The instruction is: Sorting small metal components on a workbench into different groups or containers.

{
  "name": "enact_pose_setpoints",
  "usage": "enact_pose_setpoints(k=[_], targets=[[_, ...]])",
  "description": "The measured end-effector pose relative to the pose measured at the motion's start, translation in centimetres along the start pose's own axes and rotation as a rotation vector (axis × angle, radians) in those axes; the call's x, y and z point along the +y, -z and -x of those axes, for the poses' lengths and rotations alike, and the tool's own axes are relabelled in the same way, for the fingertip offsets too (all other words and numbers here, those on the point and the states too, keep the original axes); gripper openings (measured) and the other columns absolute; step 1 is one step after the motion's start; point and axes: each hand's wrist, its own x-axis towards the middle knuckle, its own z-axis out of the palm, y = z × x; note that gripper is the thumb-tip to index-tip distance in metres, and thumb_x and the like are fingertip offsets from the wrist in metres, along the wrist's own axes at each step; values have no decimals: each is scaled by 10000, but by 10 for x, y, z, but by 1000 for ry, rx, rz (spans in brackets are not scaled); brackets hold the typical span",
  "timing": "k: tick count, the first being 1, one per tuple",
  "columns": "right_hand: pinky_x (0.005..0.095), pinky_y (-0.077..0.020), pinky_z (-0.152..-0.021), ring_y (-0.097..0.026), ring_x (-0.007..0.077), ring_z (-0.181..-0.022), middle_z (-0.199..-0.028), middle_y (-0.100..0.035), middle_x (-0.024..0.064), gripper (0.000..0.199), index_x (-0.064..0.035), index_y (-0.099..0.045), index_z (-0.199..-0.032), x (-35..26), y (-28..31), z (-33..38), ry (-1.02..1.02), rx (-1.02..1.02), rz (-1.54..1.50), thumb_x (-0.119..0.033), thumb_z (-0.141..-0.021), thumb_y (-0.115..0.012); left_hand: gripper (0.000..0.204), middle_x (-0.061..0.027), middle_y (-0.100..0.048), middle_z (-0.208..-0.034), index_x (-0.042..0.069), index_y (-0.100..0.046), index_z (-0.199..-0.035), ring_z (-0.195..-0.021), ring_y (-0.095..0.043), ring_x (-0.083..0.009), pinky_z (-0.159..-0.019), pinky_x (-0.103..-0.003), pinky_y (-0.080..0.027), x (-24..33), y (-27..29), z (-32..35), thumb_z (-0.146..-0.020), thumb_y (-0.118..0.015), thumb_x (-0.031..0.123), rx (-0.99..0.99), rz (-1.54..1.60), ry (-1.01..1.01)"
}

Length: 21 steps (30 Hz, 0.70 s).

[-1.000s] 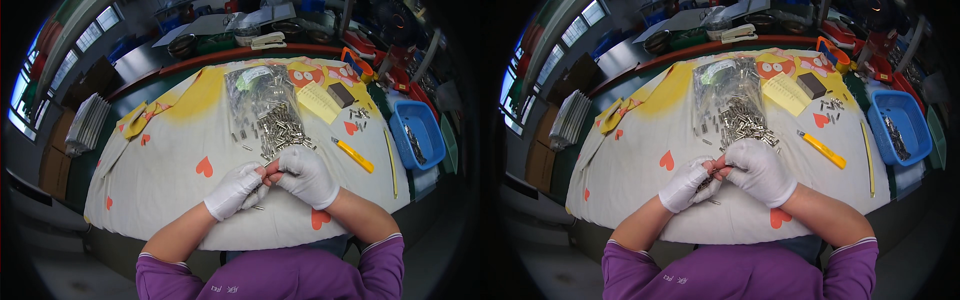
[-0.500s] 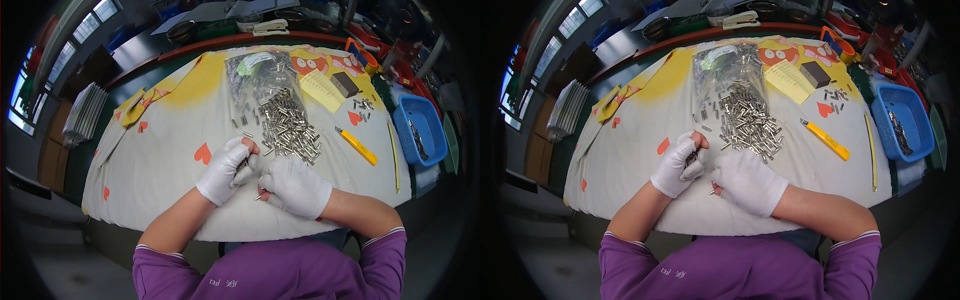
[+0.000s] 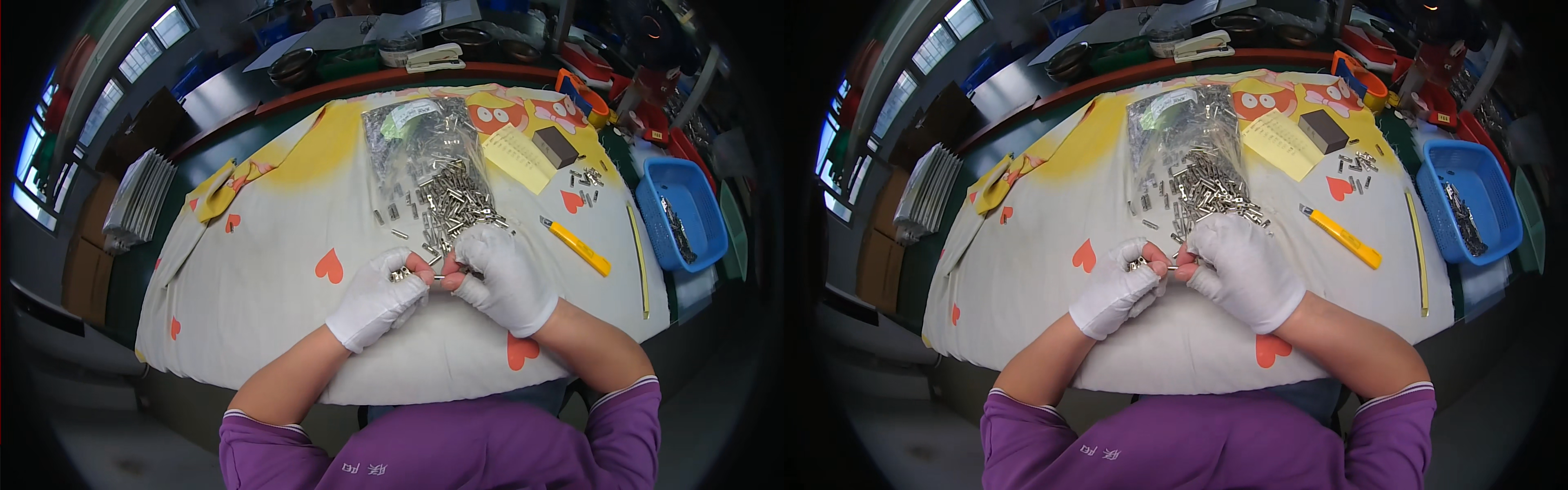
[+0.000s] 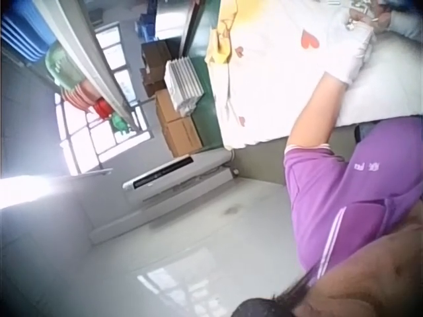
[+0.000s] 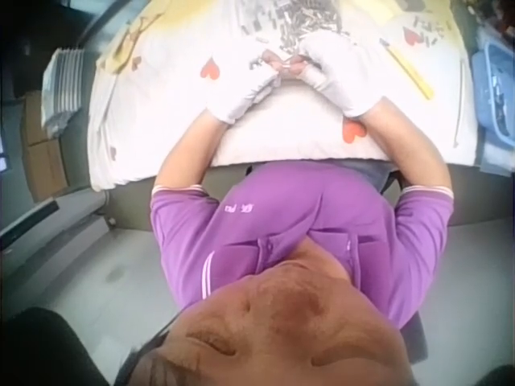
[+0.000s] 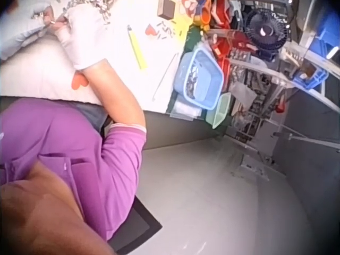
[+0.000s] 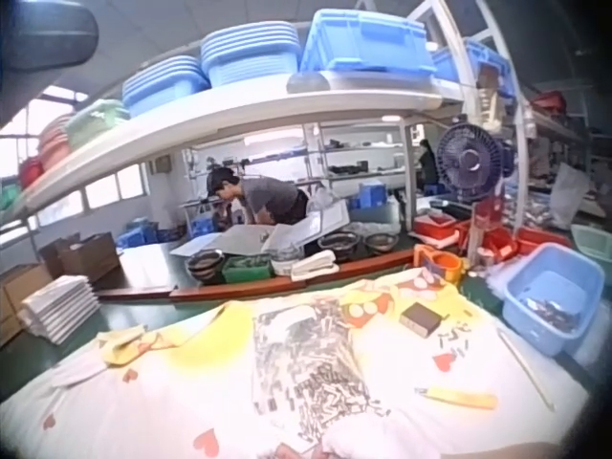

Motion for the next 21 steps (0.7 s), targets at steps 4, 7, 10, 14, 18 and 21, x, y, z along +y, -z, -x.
enact_pose_setpoints(k=[4, 7, 10, 14, 18, 21], targets=[[378, -425, -653, -532, 280, -741, -741, -551, 82, 153, -79, -582, -754, 0, 1, -1, 40, 7, -1, -102, -663, -704, 133, -12, -516, -648, 64, -529, -869, -429, -382, -43, -378, -195, -270, -4, 3, -2, -846, -568, 188, 18, 64, -17], [363, -424, -614, -538, 272, -704, -717, -559, 75, 156, -73, -593, -731, -4, 3, -3, 92, 49, 34, -46, -631, -708, 162, -14, -513, -646, 58, -527, -862, -419, -373, -45, -373, -197, -265, -4, 2, -1, -857, -552, 218, 19, 58, 12], [365, -430, -584, -551, 272, -676, -708, -573, 79, 152, -66, -604, -725, -6, 5, -5, 112, 38, 49, -42, -620, -712, 208, -11, -508, -634, 52, -530, -849, -411, -361, -44, -367, -199, -258, -6, 4, -1, -880, -522, 258, -32, 40, 21], [365, -434, -532, -558, 277, -599, -665, -579, 86, 145, -56, -608, -717, -2, 4, -6, 140, 29, -2, -36, -614, -707, 251, -7, -498, -612, 51, -534, -833, -405, -354, -45, -363, -200, -254, -9, 4, -3, -901, -501, 290, -56, 29, 38], [362, -438, -518, -561, 277, -576, -649, -578, 91, 148, -56, -609, -720, -5, 8, -7, 174, 73, 22, -37, -611, -707, 312, -5, -491, -591, 59, -531, -806, -402, -355, -51, -362, -199, -256, -4, 2, 0, -921, -489, 345, -93, 50, 26], [361, -439, -516, -563, 274, -579, -647, -582, 87, 147, -61, -610, -727, -1, 8, -9, 189, 79, 60, -50, -616, -707, 328, -6, -495, -591, 67, -529, -794, -406, -360, -54, -363, -201, -261, -6, 3, -3, -926, -483, 363, -95, 106, 47]])
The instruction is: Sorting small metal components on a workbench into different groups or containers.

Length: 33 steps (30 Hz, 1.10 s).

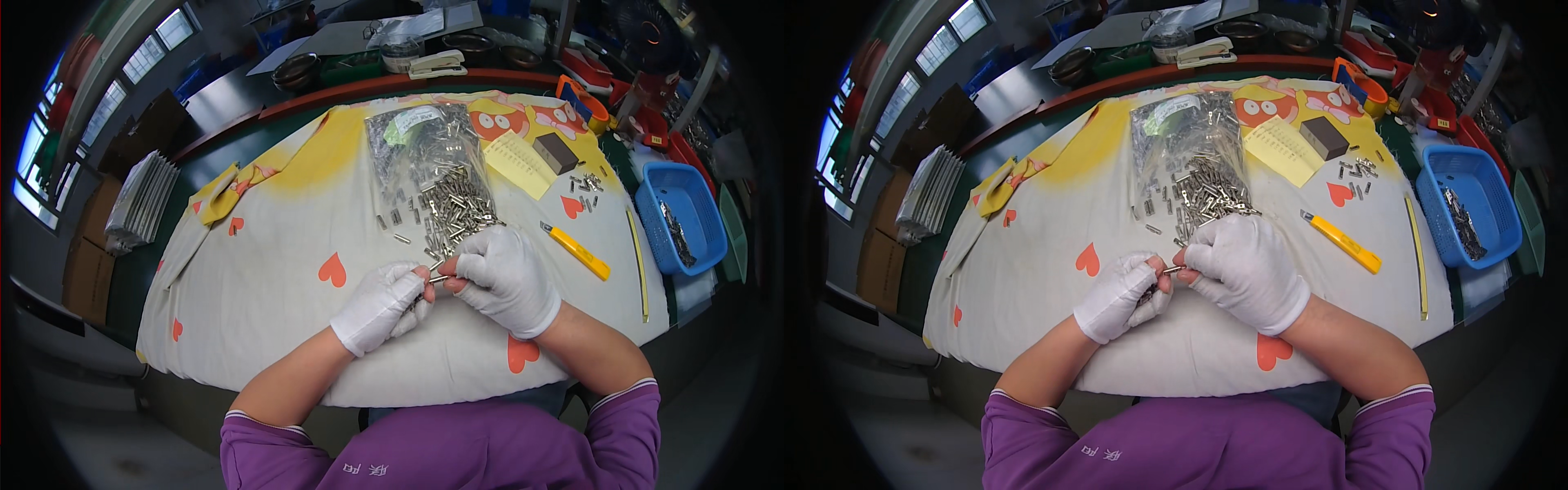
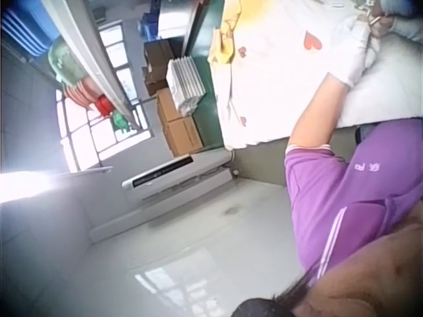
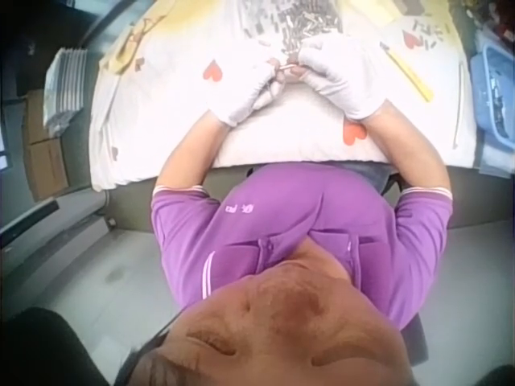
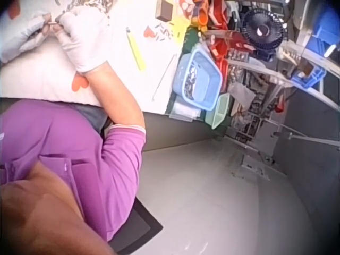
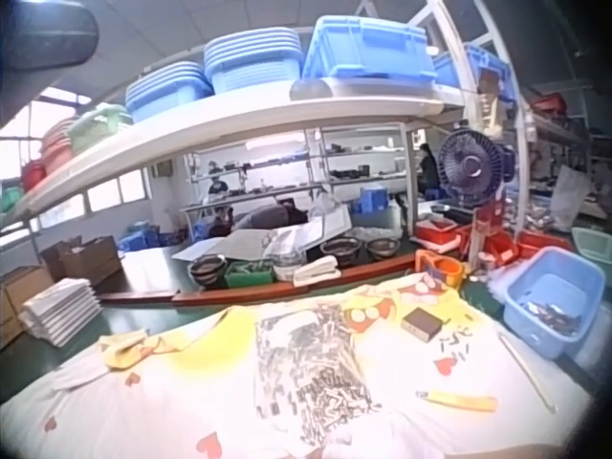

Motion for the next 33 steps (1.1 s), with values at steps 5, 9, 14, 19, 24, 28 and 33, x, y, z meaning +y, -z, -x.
enact_pose_setpoints(k=[5, 9, 14, 19, 24, 28, 33], targets=[[368, -424, -490, -559, 272, -555, -654, -595, 68, 131, -79, -616, -743, 0, -2, -2, 62, 6, 61, -95, -645, -700, 344, -8, -501, -600, 73, -533, -787, -420, -372, -54, -366, -201, -264, -7, 2, -2, -935, -463, 375, 33, 80, -15], [367, -422, -477, -557, 268, -544, -652, -597, 59, 124, -87, -626, -743, -1, -3, -3, 73, -1, 82, -108, -647, -702, 344, -27, -482, -593, 45, -520, -799, -394, -341, -65, -353, -201, -237, -3, 3, 3, -939, -455, 352, -18, 91, -1], [375, -415, -466, -539, 253, -520, -595, -556, 37, 123, -120, -653, -754, -7, 4, -2, 136, -34, 179, -195, -668, -697, 399, -28, -460, -571, 40, -519, -848, -361, -301, -61, -345, -209, -211, -2, -1, -1, -939, -428, 418, -148, 85, 33], [373, -440, -533, -557, 238, -594, -655, -566, 36, 148, -126, -649, -785, 0, -1, 4, 129, 102, 230, -249, -705, -666, 293, -11, -474, -617, 79, -533, -866, -348, -281, -51, -323, -202, -214, -9, 19, -5, -949, -435, 342, -281, 222, -66], [389, -470, -605, -582, 288, -692, -706, -585, 68, 107, -122, -643, -807, 18, -6, 9, -121, -44, 294, -171, -713, -640, 242, -17, -464, -617, 91, -523, -846, -346, -286, -51, -299, -183, -206, 13, 21, -9, -948, -440, 294, -240, 534, -49], [401, -476, -596, -628, 287, -693, -708, -633, 123, 113, -66, -648, -783, 23, -24, 8, -136, -150, 408, -141, -714, -598, 257, -16, -473, -623, 97, -520, -831, -346, -295, -54, -287, -183, -214, 59, -26, -26, -949, -435, 310, -171, 538, -41], [404, -476, -690, -627, 316, -769, -790, -644, 157, 136, -35, -645, -815, 46, -65, 16, -26, 183, 108, -102, -758, -541, 251, -13, -501, -655, 102, -486, -896, -349, -313, -64, -305, -187, -229, 93, -158, -104, -960, -401, 330, -268, 118, -42]])
